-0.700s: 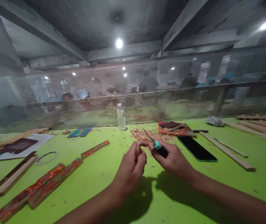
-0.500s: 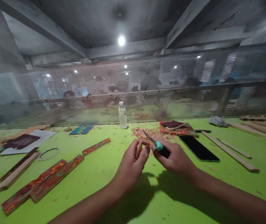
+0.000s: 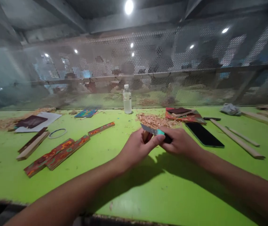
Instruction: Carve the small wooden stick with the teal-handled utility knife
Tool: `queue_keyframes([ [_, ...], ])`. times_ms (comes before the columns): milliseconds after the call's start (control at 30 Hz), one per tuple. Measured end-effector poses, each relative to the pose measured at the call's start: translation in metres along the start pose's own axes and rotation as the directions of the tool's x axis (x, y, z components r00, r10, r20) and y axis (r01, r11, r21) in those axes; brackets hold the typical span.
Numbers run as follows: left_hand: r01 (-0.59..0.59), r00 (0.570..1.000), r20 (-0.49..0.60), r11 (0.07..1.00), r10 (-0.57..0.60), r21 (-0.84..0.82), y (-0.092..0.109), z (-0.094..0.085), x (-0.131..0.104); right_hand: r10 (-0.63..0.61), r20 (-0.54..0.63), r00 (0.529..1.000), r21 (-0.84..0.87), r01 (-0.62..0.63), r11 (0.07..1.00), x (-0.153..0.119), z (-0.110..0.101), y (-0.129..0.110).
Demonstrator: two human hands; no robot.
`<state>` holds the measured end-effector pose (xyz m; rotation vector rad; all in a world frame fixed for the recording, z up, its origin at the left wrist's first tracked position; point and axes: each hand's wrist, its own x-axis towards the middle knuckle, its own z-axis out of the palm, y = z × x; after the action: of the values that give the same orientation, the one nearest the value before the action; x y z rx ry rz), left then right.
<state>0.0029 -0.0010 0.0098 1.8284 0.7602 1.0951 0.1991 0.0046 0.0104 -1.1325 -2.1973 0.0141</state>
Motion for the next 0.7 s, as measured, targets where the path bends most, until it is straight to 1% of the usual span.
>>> queue_keyframes([
  [133, 0.015, 0.999, 0.044, 1.000, -0.015, 0.002, 0.0062, -0.0004, 0.0004, -0.003, -0.003, 1.000, -0.040, 0.003, 0.999, -0.0002, -0.0059, 0.0015],
  [333, 0.011, 0.995, 0.098, 1.000, -0.009, -0.018, 0.0106, -0.0005, -0.0006, -0.057, -0.078, 0.995, -0.181, 0.042, 0.983, -0.0035, -0.0097, 0.0021],
  [500, 0.021, 0.997, 0.076, 0.998, -0.017, -0.054, 0.0088, 0.0007, -0.0011, -0.133, -0.124, 0.983, -0.298, 0.091, 0.950, -0.0051, -0.0073, 0.0008],
  [700, 0.090, 0.995, 0.057, 0.993, -0.086, -0.077, 0.0079, 0.0016, -0.0008, -0.190, -0.158, 0.969, -0.396, 0.115, 0.911, -0.0043, -0.0050, -0.0006],
])
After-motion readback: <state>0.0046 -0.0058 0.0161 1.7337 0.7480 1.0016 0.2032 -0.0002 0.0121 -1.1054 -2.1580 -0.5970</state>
